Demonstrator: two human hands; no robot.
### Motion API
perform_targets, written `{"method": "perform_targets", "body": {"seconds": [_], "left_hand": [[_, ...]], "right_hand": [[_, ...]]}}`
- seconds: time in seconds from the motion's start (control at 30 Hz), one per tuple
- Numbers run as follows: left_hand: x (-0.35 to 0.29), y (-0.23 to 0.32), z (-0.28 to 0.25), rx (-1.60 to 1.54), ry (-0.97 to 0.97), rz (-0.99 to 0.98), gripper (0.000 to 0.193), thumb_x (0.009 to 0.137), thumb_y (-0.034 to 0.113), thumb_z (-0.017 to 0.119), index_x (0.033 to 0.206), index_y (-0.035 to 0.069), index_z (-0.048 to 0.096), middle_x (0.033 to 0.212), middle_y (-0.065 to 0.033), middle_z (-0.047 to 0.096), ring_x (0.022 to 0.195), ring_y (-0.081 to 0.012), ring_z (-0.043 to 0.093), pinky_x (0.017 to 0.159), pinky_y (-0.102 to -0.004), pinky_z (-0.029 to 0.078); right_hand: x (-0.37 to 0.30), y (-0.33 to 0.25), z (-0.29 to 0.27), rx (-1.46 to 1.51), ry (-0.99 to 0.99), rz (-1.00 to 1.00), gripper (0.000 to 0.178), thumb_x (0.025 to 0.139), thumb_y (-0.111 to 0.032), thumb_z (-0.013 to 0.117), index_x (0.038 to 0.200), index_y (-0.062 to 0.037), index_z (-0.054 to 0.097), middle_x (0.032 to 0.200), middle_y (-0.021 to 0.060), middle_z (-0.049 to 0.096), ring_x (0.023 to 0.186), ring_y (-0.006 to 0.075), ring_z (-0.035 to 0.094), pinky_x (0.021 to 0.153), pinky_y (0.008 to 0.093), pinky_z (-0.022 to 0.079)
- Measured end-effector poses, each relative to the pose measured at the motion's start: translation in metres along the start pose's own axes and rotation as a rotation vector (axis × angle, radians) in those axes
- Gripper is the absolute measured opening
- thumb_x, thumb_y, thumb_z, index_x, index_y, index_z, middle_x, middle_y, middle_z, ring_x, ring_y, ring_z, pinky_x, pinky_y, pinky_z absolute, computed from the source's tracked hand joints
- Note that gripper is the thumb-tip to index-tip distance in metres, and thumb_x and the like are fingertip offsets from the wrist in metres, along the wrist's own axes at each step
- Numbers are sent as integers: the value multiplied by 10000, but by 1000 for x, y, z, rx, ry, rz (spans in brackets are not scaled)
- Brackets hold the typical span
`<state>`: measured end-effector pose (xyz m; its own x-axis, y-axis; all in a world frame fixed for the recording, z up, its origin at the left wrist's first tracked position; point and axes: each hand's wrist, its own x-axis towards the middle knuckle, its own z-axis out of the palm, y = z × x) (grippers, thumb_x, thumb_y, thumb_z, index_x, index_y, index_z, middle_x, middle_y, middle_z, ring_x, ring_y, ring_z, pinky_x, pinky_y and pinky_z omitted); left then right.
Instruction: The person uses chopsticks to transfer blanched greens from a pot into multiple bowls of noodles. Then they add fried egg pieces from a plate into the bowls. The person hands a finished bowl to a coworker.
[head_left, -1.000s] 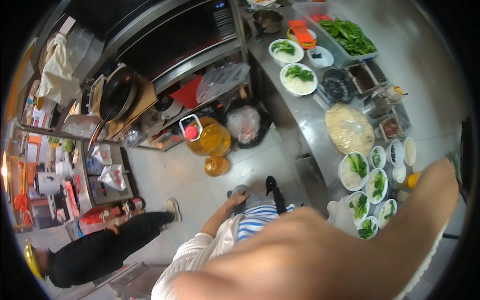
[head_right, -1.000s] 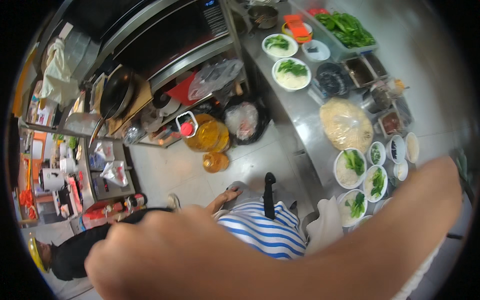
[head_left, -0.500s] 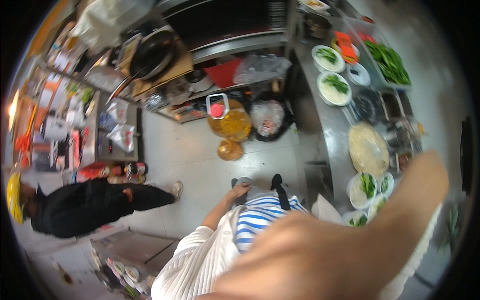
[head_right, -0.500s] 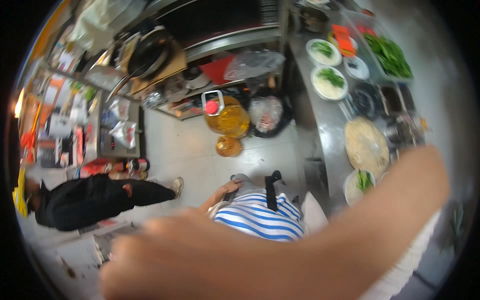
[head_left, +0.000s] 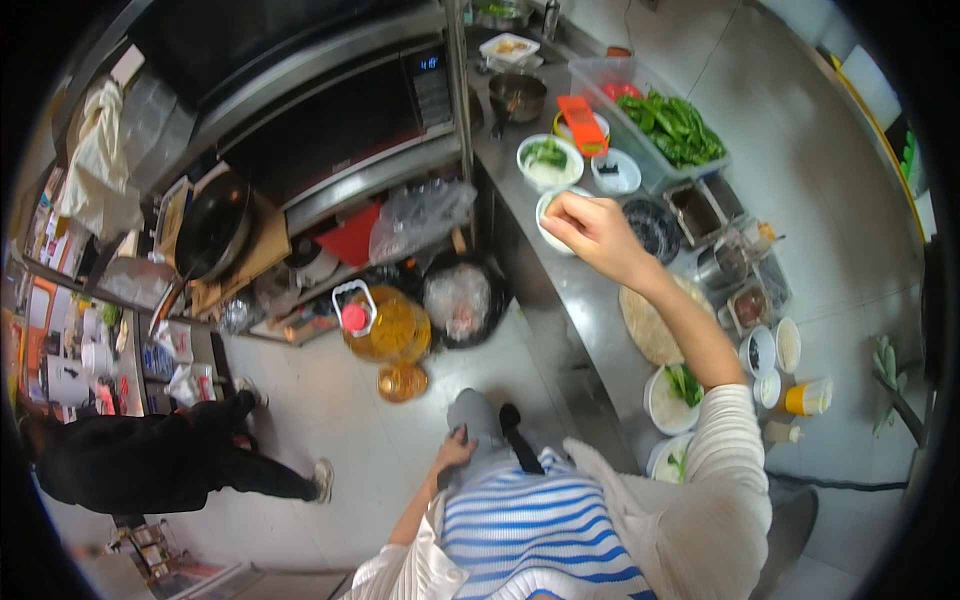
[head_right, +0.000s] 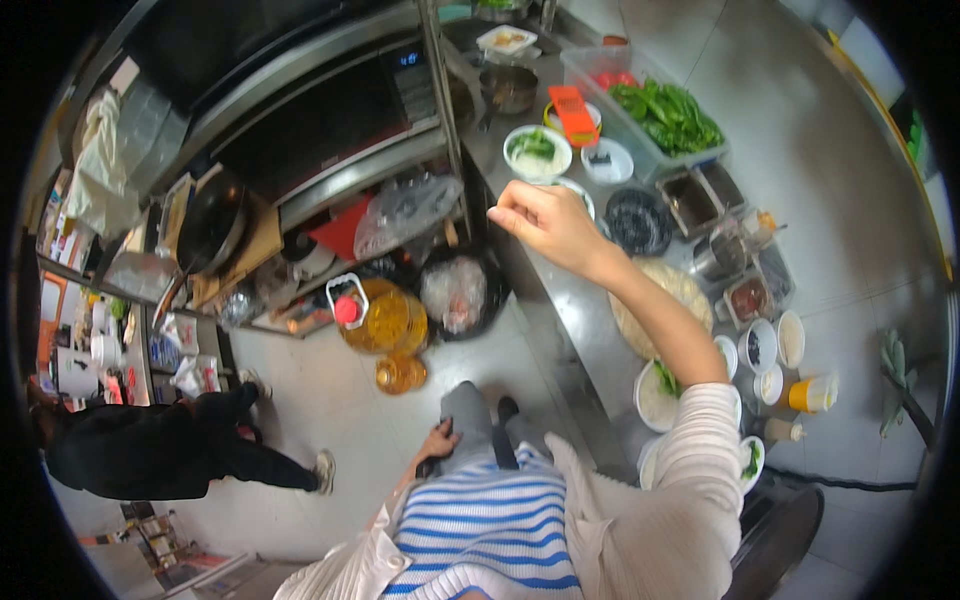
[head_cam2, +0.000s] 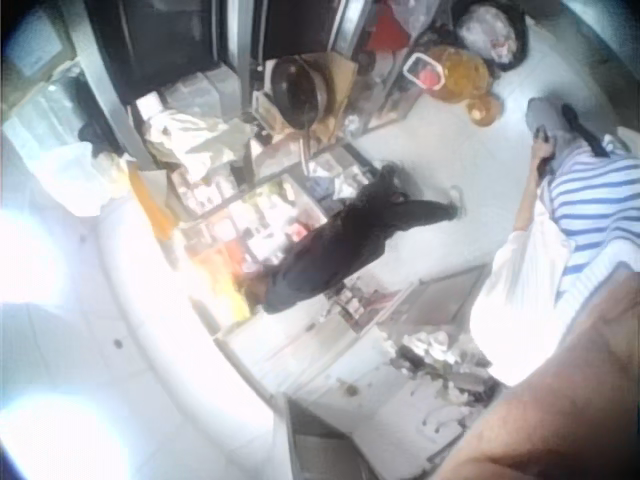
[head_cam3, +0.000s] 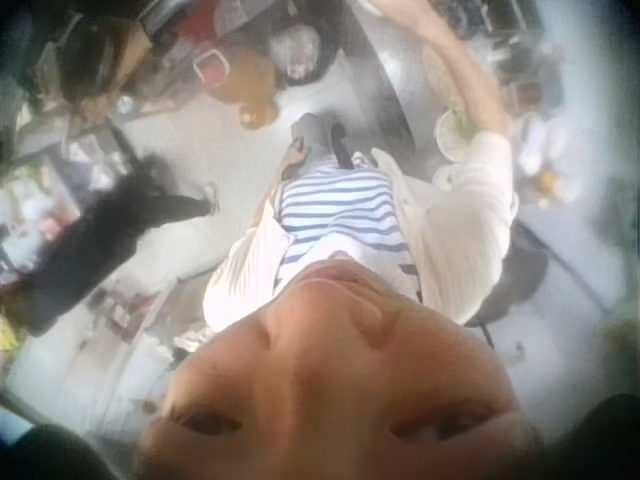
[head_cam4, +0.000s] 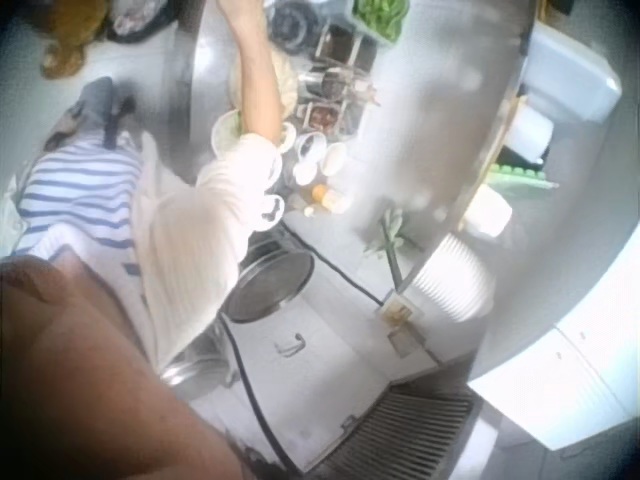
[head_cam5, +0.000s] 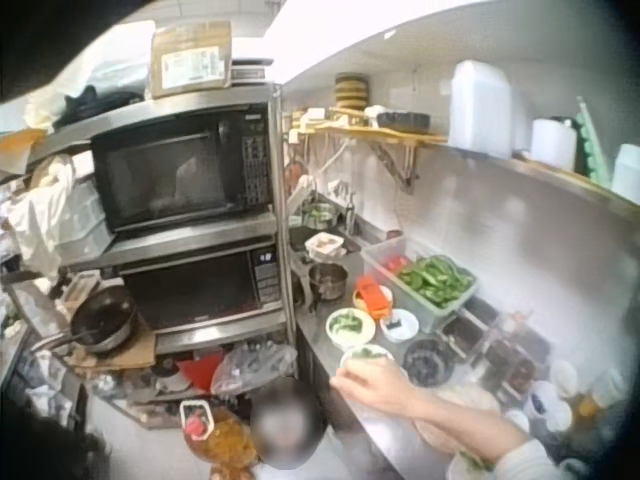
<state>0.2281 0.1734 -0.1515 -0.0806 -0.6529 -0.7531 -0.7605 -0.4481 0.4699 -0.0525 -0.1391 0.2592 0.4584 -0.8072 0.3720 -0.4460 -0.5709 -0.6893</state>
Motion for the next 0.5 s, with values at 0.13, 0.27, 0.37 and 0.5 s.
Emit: {"method": "perform_targets", "body": {"seconds": [0.13, 0.27, 0.37, 0.5], "left_hand": [[17, 15, -13, -12, -108, -27, 792, 814, 563, 513, 1419, 88, 325, 1376, -256, 397, 1259, -399, 409, 1038, -429, 354], [49, 35, -45, 35, -152, -52, 781, 800, 568, 530, 1368, 50, 397, 1314, -219, 478, 1196, -357, 483, 989, -431, 390], [69, 49, -77, 106, -100, -28, 819, 787, 584, 522, 1390, 54, 358, 1246, -206, 538, 1139, -363, 527, 972, -417, 406], [93, 52, -113, -33, -184, -63, 782, 791, 576, 519, 1375, 71, 395, 1227, -227, 546, 1136, -373, 528, 961, -423, 414]], "right_hand": [[73, 155, 18, -265, 252, 238, 238, 835, -243, 648, 951, -45, 584, 765, 87, 607, 647, 234, 584, 597, 344, 451], [144, 271, 34, -535, 251, 180, 359, 791, -200, 671, 1107, -78, 549, 925, 93, 587, 868, 276, 599, 717, 396, 468], [196, 333, 52, -653, 109, 198, 514, 766, -175, 697, 1218, -107, 461, 1073, 119, 527, 1011, 322, 547, 813, 427, 474], [254, 393, 73, -702, 103, 215, 469, 715, -187, 733, 1135, -129, 535, 1033, 102, 513, 1004, 298, 546, 742, 427, 505]]}}
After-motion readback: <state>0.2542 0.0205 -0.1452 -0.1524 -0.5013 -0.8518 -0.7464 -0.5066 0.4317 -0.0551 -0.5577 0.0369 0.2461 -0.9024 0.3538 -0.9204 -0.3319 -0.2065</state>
